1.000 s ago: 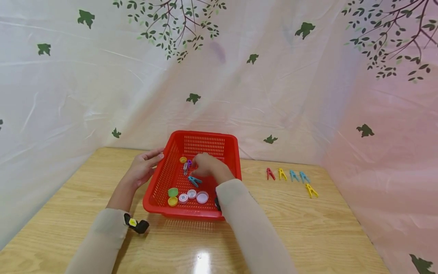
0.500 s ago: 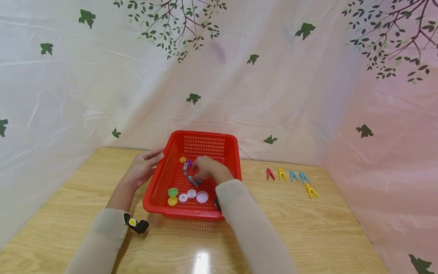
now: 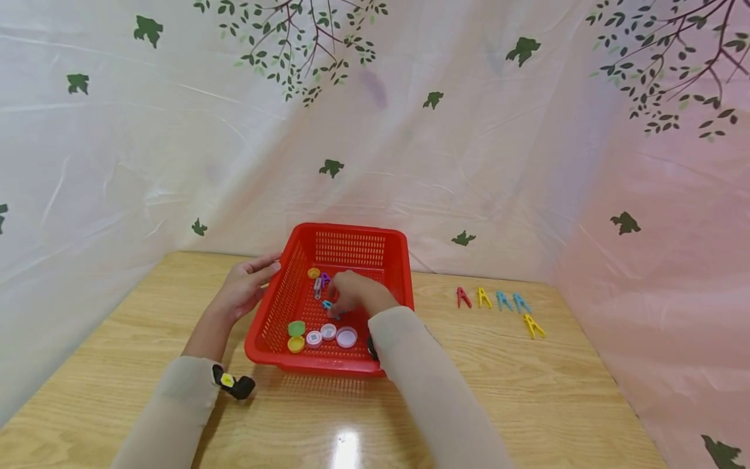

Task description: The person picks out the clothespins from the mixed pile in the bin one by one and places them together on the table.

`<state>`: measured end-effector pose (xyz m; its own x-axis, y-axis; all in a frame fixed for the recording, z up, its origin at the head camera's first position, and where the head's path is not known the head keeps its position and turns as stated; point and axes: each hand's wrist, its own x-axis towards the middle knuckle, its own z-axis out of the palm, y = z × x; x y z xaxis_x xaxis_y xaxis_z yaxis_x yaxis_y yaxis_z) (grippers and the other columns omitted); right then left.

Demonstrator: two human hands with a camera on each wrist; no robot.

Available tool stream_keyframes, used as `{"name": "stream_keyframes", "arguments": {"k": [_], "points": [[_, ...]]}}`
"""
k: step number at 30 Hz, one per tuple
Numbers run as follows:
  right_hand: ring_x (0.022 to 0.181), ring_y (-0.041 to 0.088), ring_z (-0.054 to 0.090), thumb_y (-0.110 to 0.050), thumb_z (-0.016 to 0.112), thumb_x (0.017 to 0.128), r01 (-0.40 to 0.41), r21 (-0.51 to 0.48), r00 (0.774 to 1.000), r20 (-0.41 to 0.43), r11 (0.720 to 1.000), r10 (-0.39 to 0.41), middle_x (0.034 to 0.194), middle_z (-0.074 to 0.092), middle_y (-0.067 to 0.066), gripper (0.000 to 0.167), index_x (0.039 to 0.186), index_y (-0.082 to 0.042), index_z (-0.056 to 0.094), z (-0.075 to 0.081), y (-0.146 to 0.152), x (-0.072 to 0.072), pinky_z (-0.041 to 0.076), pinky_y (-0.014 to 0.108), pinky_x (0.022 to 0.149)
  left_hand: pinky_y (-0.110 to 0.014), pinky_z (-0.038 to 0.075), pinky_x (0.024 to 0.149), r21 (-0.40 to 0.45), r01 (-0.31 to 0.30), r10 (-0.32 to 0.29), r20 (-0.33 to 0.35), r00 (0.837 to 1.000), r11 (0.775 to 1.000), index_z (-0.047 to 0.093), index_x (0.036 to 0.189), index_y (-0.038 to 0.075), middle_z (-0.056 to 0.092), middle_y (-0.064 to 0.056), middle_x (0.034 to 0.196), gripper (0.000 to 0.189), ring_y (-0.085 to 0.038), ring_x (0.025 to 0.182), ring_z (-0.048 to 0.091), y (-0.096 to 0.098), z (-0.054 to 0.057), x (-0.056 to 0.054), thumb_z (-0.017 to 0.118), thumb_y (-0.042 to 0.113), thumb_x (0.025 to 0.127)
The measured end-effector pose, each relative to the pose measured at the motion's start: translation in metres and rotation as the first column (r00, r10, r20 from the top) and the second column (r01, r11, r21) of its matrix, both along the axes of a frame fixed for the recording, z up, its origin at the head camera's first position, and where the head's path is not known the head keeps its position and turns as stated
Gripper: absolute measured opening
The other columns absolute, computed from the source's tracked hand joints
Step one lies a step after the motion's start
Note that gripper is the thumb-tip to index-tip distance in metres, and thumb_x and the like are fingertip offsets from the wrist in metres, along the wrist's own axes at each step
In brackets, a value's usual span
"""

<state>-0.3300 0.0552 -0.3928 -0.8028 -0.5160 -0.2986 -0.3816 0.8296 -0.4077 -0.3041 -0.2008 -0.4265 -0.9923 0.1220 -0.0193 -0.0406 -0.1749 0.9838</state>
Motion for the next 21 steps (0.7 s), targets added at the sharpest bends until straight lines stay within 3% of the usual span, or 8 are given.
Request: {"name": "stream_keyframes", "arguments": {"k": [21], "points": [[0.089,0.017,0.068,-0.023,0.087,0.084,0.019,-0.002,0.999,0.034,1.000,-0.019,0.102,0.071,-0.003,0.037,0.118,-0.020,0.073,-0.0002,-0.0023,0.0038,0.060,0.047,0.091,-0.037,0.059,0.092,-0.008,0.014,-0.014,-0.004,1.000,1.000,0.050,0.152,0.011,0.053,-0.015,0.150,0.052,-0.026,0.120,0.062,-0.0006,-0.0002,-0.0016,0.064,0.023,0.103]]}}
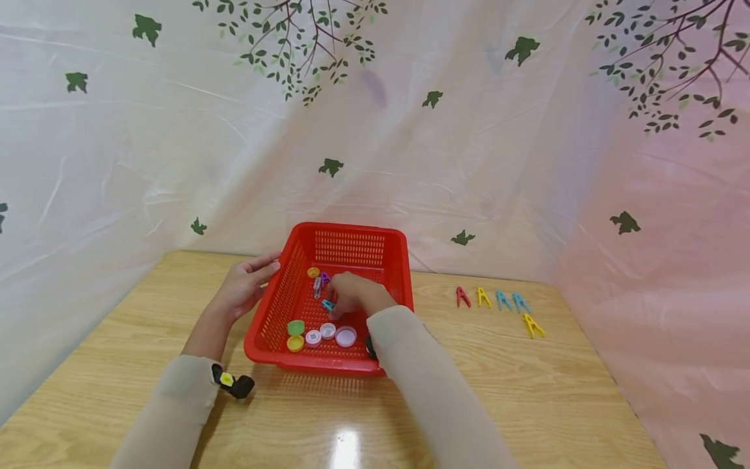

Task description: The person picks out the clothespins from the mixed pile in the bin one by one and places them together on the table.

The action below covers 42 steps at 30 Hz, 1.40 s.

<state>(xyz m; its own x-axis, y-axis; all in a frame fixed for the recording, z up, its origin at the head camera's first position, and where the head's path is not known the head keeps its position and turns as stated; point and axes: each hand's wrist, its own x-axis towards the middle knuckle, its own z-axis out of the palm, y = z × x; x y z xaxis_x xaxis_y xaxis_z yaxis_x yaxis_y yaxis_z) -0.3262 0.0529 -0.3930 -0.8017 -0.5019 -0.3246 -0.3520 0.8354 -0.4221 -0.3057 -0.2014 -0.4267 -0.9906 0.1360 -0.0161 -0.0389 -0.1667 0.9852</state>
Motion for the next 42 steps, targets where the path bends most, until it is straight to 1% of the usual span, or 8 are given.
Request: {"name": "stream_keyframes", "arguments": {"k": [10,18,24,26,33,36,42], "points": [[0.090,0.016,0.068,-0.019,0.087,0.083,-0.004,0.012,1.000,-0.011,1.000,0.004,0.102,0.071,-0.004,0.036,0.117,-0.019,0.074,-0.0026,-0.0027,-0.0005,0.060,0.043,0.092,-0.037,0.059,0.093,-0.004,-0.002,0.002,0.010,1.000,1.000,0.051,0.151,0.012,0.053,-0.014,0.149,0.051,-0.026,0.121,0.062,-0.0012,-0.0003,-0.0019,0.063,0.023,0.103],[0.090,0.018,0.068,-0.020,0.088,0.082,0.003,0.004,1.000,-0.014,1.000,-0.003,0.103,0.070,-0.004,0.040,0.119,-0.022,0.073,-0.0014,-0.0011,0.0000,0.060,0.047,0.091,-0.037,0.059,0.093,-0.004,0.005,-0.005,0.009,1.000,1.000,0.050,0.152,0.012,0.053,-0.014,0.150,0.052,-0.026,0.122,0.062,-0.0006,-0.0008,-0.0029,0.063,0.024,0.103],[0.090,0.017,0.068,-0.021,0.089,0.081,0.012,-0.001,1.000,-0.015,1.000,-0.012,0.102,0.070,-0.005,0.040,0.118,-0.024,0.073,-0.0022,-0.0013,-0.0016,0.060,0.048,0.090,-0.037,0.059,0.093,-0.007,0.000,0.000,0.012,1.000,1.000,0.051,0.152,0.013,0.054,-0.013,0.149,0.052,-0.028,0.124,0.060,-0.0007,0.0005,-0.0017,0.064,0.025,0.103],[0.090,0.017,0.068,-0.021,0.089,0.081,0.009,0.001,1.000,-0.019,1.000,-0.009,0.102,0.070,-0.005,0.039,0.117,-0.024,0.073,-0.0026,-0.0014,-0.0024,0.061,0.047,0.090,-0.037,0.059,0.093,-0.006,-0.001,0.001,0.013,1.000,1.000,0.051,0.152,0.014,0.054,-0.012,0.149,0.051,-0.027,0.123,0.061,-0.0004,0.0007,-0.0016,0.064,0.025,0.103],[0.089,0.019,0.068,-0.019,0.086,0.084,-0.042,-0.008,0.998,-0.041,0.999,0.041,0.100,0.071,-0.003,0.035,0.117,-0.018,0.075,-0.0020,-0.0014,-0.0040,0.061,0.040,0.089,-0.036,0.059,0.092,-0.002,-0.001,0.001,0.006,1.000,1.000,0.049,0.153,0.010,0.053,-0.015,0.149,0.054,-0.023,0.118,0.063,-0.0005,-0.0014,-0.0046,0.064,0.024,0.103],[0.090,0.018,0.068,-0.020,0.087,0.083,-0.031,-0.012,0.999,-0.042,0.999,0.031,0.101,0.070,-0.004,0.035,0.116,-0.020,0.075,-0.0018,-0.0008,-0.0036,0.061,0.040,0.089,-0.036,0.059,0.093,-0.007,-0.001,0.001,0.006,1.000,1.000,0.049,0.153,0.010,0.052,-0.015,0.149,0.054,-0.023,0.118,0.062,-0.0005,-0.0020,-0.0055,0.064,0.025,0.103],[0.091,0.019,0.067,-0.019,0.086,0.084,-0.036,-0.011,0.998,-0.044,0.999,0.036,0.101,0.070,-0.003,0.034,0.116,-0.019,0.075,-0.0005,-0.0007,-0.0026,0.060,0.041,0.091,-0.036,0.059,0.093,-0.010,0.004,-0.004,0.005,1.000,1.000,0.048,0.153,0.011,0.052,-0.015,0.150,0.054,-0.023,0.120,0.062,-0.0002,-0.0014,-0.0046,0.063,0.025,0.103]]}}
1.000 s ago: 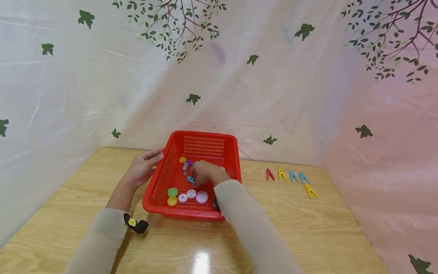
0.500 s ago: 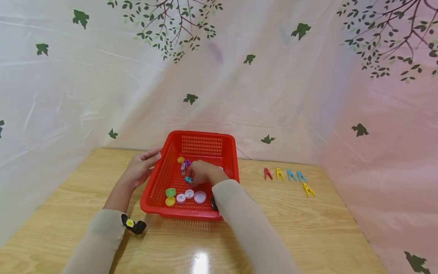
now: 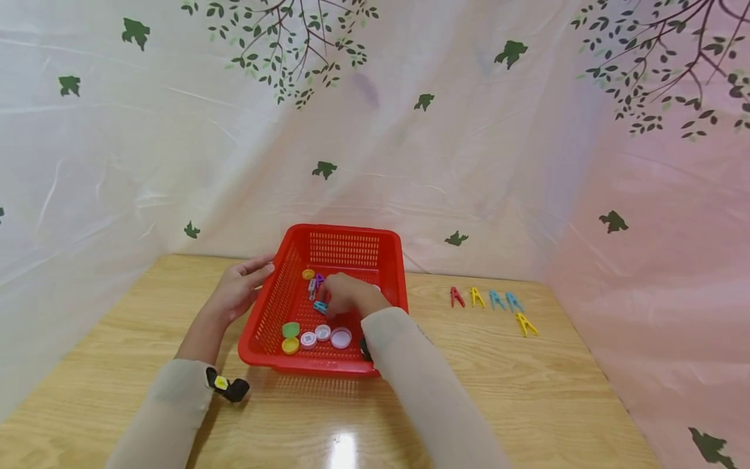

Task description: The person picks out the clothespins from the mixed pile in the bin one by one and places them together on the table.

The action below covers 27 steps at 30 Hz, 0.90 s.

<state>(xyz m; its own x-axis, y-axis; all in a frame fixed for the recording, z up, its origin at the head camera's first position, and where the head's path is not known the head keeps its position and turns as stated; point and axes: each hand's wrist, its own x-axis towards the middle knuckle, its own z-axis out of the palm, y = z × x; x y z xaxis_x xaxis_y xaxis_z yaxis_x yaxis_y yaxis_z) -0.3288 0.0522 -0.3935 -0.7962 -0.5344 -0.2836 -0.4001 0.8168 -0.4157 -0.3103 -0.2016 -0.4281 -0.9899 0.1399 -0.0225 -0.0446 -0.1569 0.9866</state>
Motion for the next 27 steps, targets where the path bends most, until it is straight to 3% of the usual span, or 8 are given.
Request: {"name": "stream_keyframes", "arguments": {"k": [17,27], "points": [[0.091,0.016,0.067,-0.020,0.085,0.085,0.050,-0.048,0.998,-0.020,0.998,-0.051,0.103,0.070,-0.006,0.034,0.117,-0.020,0.076,0.006,0.001,0.001,0.060,0.040,0.091,-0.034,0.059,0.093,0.011,0.005,-0.005,-0.002,1.000,1.000,0.047,0.154,0.009,0.052,-0.015,0.149,0.055,-0.018,0.115,0.065,-0.001,-0.001,0.000,0.064,0.024,0.103],[0.094,0.016,0.066,-0.019,0.083,0.088,0.022,-0.088,0.998,-0.065,0.996,-0.027,0.106,0.071,-0.005,0.034,0.121,-0.018,0.075,0.011,0.002,0.002,0.060,0.036,0.092,-0.034,0.058,0.094,0.020,0.001,-0.001,0.002,1.000,1.000,0.048,0.153,0.009,0.053,-0.015,0.149,0.055,-0.019,0.116,0.064,0.000,-0.001,0.001,0.064,0.024,0.103]]}}
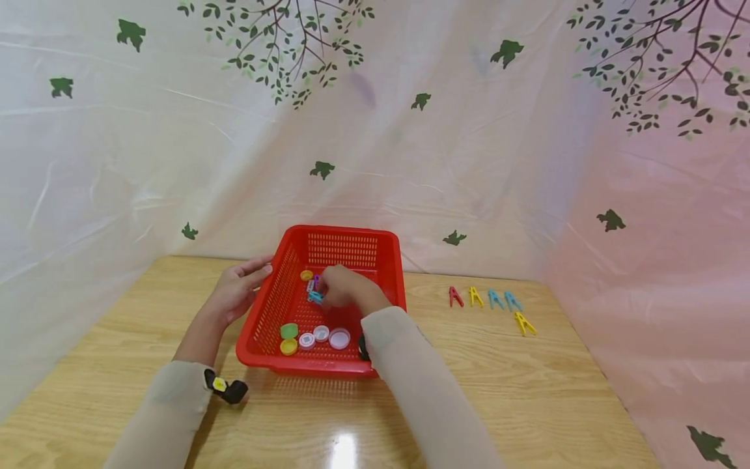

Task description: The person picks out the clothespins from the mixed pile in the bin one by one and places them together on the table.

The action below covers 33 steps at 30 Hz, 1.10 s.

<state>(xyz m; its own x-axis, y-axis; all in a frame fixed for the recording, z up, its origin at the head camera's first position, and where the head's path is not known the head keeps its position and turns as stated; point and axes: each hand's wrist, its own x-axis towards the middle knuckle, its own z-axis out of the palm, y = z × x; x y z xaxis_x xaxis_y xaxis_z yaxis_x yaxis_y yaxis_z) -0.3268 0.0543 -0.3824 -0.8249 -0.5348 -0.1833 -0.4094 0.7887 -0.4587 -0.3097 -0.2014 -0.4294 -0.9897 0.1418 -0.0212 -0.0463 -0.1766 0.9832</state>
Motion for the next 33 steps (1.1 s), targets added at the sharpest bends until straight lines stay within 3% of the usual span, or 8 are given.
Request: {"name": "stream_keyframes", "arguments": {"k": [10,18,33], "points": [[0.093,0.015,0.067,-0.017,0.083,0.088,-0.005,-0.084,1.000,-0.009,0.996,0.004,0.104,0.071,-0.007,0.038,0.125,-0.018,0.074,0.009,0.000,-0.001,0.061,0.035,0.089,-0.033,0.058,0.095,-0.005,0.004,-0.004,0.000,1.000,1.000,0.048,0.153,0.010,0.052,-0.015,0.150,0.054,-0.021,0.118,0.063,-0.002,-0.002,0.000,0.063,0.025,0.103],[0.092,0.016,0.066,-0.019,0.082,0.089,-0.028,-0.093,0.998,-0.056,0.995,0.022,0.103,0.071,-0.006,0.034,0.123,-0.017,0.075,0.018,0.004,-0.001,0.060,0.028,0.085,-0.034,0.058,0.095,-0.004,0.007,-0.007,0.006,1.000,1.000,0.048,0.153,0.011,0.051,-0.015,0.151,0.053,-0.023,0.120,0.062,0.000,0.000,0.000,0.063,0.024,0.104],[0.094,0.017,0.065,-0.016,0.077,0.093,-0.056,-0.136,0.991,-0.132,0.989,0.038,0.108,0.072,-0.001,0.031,0.124,-0.012,0.074,0.034,0.008,0.006,0.060,0.031,0.087,-0.036,0.058,0.094,0.005,-0.001,0.001,0.004,1.000,1.000,0.048,0.153,0.012,0.052,-0.014,0.150,0.055,-0.027,0.123,0.060,0.000,0.001,0.008,0.065,0.026,0.103]]}}
